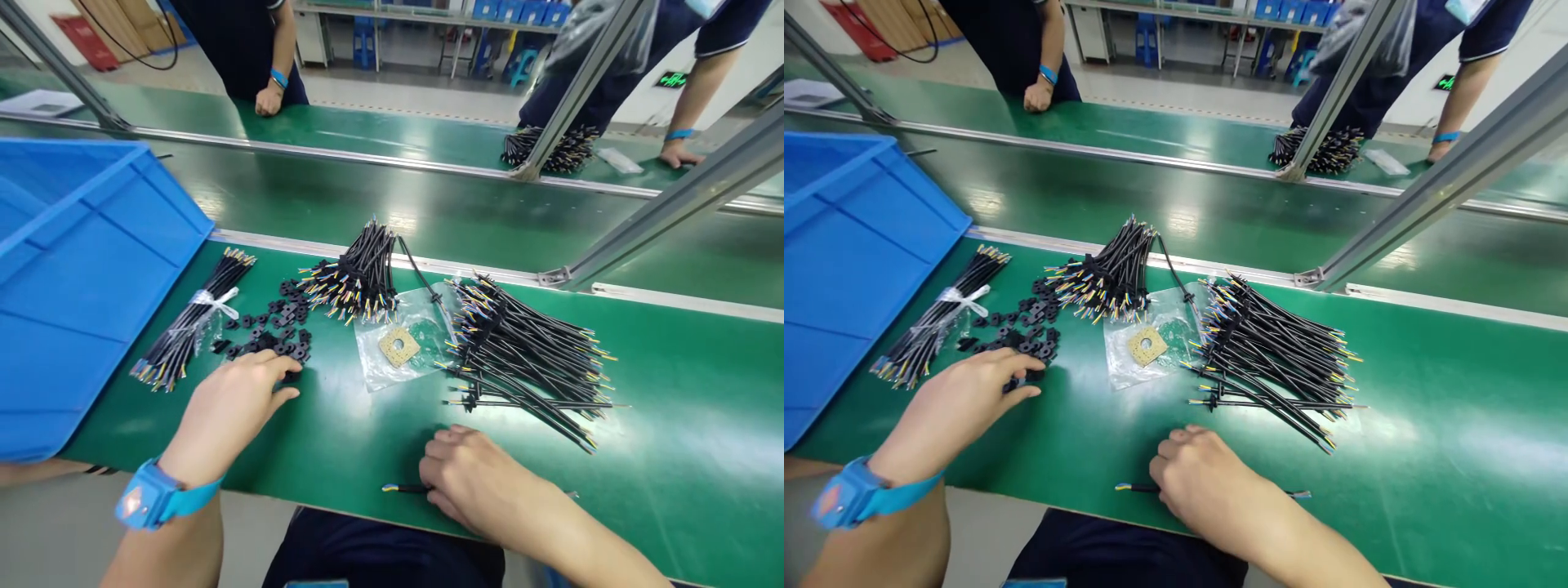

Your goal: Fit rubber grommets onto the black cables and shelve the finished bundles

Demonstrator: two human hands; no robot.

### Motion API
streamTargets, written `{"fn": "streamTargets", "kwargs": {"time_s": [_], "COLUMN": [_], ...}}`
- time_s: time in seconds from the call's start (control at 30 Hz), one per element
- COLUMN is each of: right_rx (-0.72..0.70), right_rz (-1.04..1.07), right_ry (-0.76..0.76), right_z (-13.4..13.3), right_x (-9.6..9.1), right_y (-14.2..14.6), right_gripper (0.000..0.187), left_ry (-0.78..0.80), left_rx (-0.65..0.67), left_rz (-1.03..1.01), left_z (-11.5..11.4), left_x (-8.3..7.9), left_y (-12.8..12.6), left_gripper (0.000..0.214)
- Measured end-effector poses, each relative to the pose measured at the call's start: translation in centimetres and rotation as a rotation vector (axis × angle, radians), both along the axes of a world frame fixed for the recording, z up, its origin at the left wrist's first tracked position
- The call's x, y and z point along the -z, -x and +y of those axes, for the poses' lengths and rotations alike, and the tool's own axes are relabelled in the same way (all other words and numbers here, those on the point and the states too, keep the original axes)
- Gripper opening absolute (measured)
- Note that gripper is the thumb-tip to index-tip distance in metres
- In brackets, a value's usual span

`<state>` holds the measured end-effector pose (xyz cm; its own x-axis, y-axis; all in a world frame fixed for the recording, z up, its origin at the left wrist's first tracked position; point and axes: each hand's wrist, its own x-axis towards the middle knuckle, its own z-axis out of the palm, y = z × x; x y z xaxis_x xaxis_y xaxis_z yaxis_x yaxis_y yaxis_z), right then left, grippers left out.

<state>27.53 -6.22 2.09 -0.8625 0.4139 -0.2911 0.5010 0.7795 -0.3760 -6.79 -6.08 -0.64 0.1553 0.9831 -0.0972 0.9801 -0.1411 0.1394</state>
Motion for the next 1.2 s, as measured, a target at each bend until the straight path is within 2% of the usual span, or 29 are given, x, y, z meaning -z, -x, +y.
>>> {"fn": "streamTargets", "kwargs": {"time_s": [0.07, 0.13, 0.23, 0.33, 0.43, 0.5, 0.6, 0.7, 0.83, 0.93, 1.07, 1.2], "right_rx": [0.101, 0.278, 0.450, 0.431, 0.379, 0.374, 0.376, 0.369, 0.384, 0.448, 0.565, 0.600], "right_rz": [0.065, 0.159, 0.247, 0.191, 0.064, -0.004, -0.035, -0.016, 0.051, 0.285, 0.657, 0.781], "right_ry": [-0.034, -0.116, -0.346, -0.545, -0.604, -0.602, -0.602, -0.643, -0.685, -0.625, -0.306, -0.111], "right_z": [0.2, 0.8, 2.1, 2.9, 3.2, 3.2, 3.0, 2.9, 3.1, 3.5, 3.4, 3.0], "right_x": [0.5, 1.4, 3.1, 4.4, 4.7, 4.7, 4.6, 4.5, 4.6, 4.1, 2.2, 0.5], "right_y": [0.2, 0.2, 0.3, 1.1, 2.0, 2.3, 2.6, 2.5, 1.9, 1.2, 0.4, 0.4], "right_gripper": [0.007, 0.008, 0.011, 0.017, 0.022, 0.021, 0.018, 0.018, 0.029, 0.034, 0.034, 0.033], "left_ry": [-0.026, -0.074, -0.124, -0.166, -0.254, -0.293, -0.252, -0.105, 0.053, 0.113, 0.234, 0.410], "left_rx": [0.000, 0.007, 0.039, 0.026, -0.012, -0.043, -0.155, -0.280, -0.354, -0.391, -0.427, -0.395], "left_rz": [-0.008, -0.043, -0.216, -0.462, -0.633, -0.742, -0.965, -1.215, -1.380, -1.448, -1.603, -1.770], "left_z": [-0.2, -0.2, 0.2, 0.9, 1.5, 2.0, 2.7, 3.5, 4.2, 4.3, 4.2, 4.0], "left_x": [1.2, 1.9, 1.5, -0.1, -1.8, -2.1, -1.2, 0.5, 1.6, 1.5, 1.5, 1.6], "left_y": [0.1, 0.0, -1.0, -3.0, -5.5, -7.0, -8.3, -8.6, -8.5, -8.7, -9.2, -9.7], "left_gripper": [0.027, 0.030, 0.032, 0.030, 0.021, 0.017, 0.018, 0.024, 0.035, 0.039, 0.042, 0.040]}}
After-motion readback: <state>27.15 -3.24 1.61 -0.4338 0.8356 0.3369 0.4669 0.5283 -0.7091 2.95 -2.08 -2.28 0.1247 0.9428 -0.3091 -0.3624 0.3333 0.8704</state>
